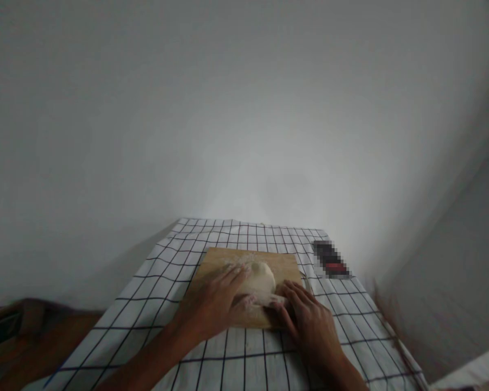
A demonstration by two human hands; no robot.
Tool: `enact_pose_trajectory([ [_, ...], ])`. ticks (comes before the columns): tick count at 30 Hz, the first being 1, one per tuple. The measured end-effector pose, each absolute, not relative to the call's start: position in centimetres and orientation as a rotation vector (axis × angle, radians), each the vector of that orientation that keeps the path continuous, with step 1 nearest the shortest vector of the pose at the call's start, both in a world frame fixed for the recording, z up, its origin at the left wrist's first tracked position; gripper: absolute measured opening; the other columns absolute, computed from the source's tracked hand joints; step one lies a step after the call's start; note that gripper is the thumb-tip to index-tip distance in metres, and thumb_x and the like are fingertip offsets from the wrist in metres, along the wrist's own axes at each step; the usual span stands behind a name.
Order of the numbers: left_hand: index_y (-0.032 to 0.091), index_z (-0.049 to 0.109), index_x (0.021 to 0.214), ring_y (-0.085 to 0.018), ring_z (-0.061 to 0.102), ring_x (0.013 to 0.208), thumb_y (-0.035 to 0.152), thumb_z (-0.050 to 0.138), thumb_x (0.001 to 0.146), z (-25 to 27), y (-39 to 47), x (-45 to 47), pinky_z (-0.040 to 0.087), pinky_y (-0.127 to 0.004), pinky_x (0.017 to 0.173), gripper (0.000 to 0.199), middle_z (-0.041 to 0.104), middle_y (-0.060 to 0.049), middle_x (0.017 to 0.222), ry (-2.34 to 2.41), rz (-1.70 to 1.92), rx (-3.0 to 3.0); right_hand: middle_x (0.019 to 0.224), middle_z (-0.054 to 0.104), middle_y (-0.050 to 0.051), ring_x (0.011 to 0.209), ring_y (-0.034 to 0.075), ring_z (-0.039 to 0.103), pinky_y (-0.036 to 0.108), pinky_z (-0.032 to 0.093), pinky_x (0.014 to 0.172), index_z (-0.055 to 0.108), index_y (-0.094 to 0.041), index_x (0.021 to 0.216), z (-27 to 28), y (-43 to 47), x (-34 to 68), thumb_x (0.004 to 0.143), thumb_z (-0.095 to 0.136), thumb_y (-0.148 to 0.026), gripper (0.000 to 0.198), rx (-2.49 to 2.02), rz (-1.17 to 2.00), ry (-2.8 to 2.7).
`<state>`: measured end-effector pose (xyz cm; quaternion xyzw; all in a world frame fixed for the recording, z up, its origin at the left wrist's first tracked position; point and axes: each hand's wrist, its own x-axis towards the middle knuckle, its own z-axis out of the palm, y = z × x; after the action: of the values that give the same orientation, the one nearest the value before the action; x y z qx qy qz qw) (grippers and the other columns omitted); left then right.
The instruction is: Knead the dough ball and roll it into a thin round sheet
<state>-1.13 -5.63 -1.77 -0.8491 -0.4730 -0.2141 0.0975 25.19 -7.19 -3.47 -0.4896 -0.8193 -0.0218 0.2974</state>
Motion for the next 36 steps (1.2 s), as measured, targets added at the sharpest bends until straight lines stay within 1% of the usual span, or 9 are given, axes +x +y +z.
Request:
enact_pose_trajectory([
  [4,0.021,0.056,0.137,-0.027,0.055,0.132,0.038,0.050,0.098,-1.7,-4.3,-0.4,0.048,-0.048,0.110,0.043,0.060,-0.011,0.140,-1.424,-0.692,-2.499,0.124,0.069,0.008,0.123,0.029,0.059,0.051,0.047,0.105,0.067,-0.026,0.111,-2.6,-4.0,25.6,0.098,0.053,-0.040,0.024,-1.236,-0.115,-2.174],
  [6,0.019,0.061,0.130,-0.027,0.058,0.128,0.034,0.049,0.099,-1.5,-3.4,0.1,0.048,-0.048,0.109,0.037,0.064,-0.012,0.136,-1.451,-0.750,-2.470,0.119,0.070,0.009,0.118,0.028,0.061,0.047,0.048,0.102,0.068,-0.024,0.106,-1.8,-1.6,25.6,0.100,0.048,-0.037,0.024,-1.211,-0.070,-2.188],
  [9,0.021,0.062,0.126,-0.024,0.060,0.124,0.027,0.044,0.101,-1.4,-2.2,0.4,0.049,-0.045,0.108,0.032,0.067,-0.010,0.131,-1.475,-0.842,-2.433,0.098,0.074,0.007,0.092,0.021,0.070,0.033,0.055,0.082,0.068,-0.023,0.096,-0.7,1.3,25.2,0.105,0.036,-0.035,0.035,-1.182,0.027,-2.217],
  [11,0.022,0.061,0.127,-0.022,0.061,0.124,0.025,0.043,0.101,-1.6,-1.5,0.1,0.050,-0.042,0.107,0.032,0.067,-0.009,0.130,-1.491,-0.873,-2.413,0.083,0.073,0.005,0.075,0.018,0.069,0.028,0.054,0.069,0.068,-0.022,0.089,-0.3,2.5,24.9,0.106,0.031,-0.037,0.044,-1.179,0.039,-2.226],
  [13,0.022,0.060,0.128,-0.021,0.061,0.123,0.023,0.042,0.100,-2.0,-0.7,-0.3,0.051,-0.038,0.106,0.034,0.067,-0.009,0.130,-1.526,-0.873,-2.395,0.077,0.072,0.005,0.070,0.018,0.068,0.027,0.052,0.065,0.069,-0.021,0.088,0.0,3.3,24.8,0.107,0.028,-0.040,0.049,-1.176,0.042,-2.231],
  [19,0.019,0.056,0.134,-0.024,0.058,0.127,0.017,0.038,0.097,-3.4,1.2,-1.2,0.048,-0.044,0.109,0.041,0.064,-0.011,0.134,-1.467,-0.790,-2.387,0.089,0.075,0.005,0.082,0.019,0.071,0.028,0.053,0.073,0.071,-0.022,0.090,0.1,6.6,24.5,0.106,0.034,-0.043,0.045,-1.145,0.084,-2.303],
  [24,0.012,0.055,0.131,-0.026,0.054,0.132,0.018,0.038,0.097,-3.2,0.9,-0.6,0.041,-0.047,0.115,0.039,0.061,-0.016,0.137,-1.498,-0.661,-2.338,0.111,0.075,0.005,0.110,0.021,0.068,0.034,0.053,0.095,0.071,-0.023,0.108,-1.3,9.0,24.7,0.105,0.035,-0.034,0.038,-1.094,0.129,-2.368],
  [28,0.012,0.055,0.130,-0.029,0.054,0.132,0.021,0.037,0.097,-2.6,-0.1,-0.1,0.040,-0.053,0.114,0.039,0.061,-0.016,0.137,-1.504,-0.622,-2.271,0.128,0.069,0.008,0.130,0.023,0.056,0.045,0.045,0.111,0.068,-0.021,0.122,-2.4,8.3,25.2,0.105,0.035,-0.029,0.039,-1.077,0.103,-2.360],
  [36,0.010,0.055,0.133,-0.029,0.052,0.134,0.024,0.037,0.099,-2.7,-2.0,0.6,0.043,-0.053,0.113,0.042,0.060,-0.016,0.140,-1.494,-0.680,-2.338,0.135,0.065,0.010,0.134,0.024,0.053,0.047,0.044,0.114,0.066,-0.017,0.127,-2.7,2.9,26.3,0.104,0.037,-0.027,0.038,-1.094,0.038,-2.297],
])
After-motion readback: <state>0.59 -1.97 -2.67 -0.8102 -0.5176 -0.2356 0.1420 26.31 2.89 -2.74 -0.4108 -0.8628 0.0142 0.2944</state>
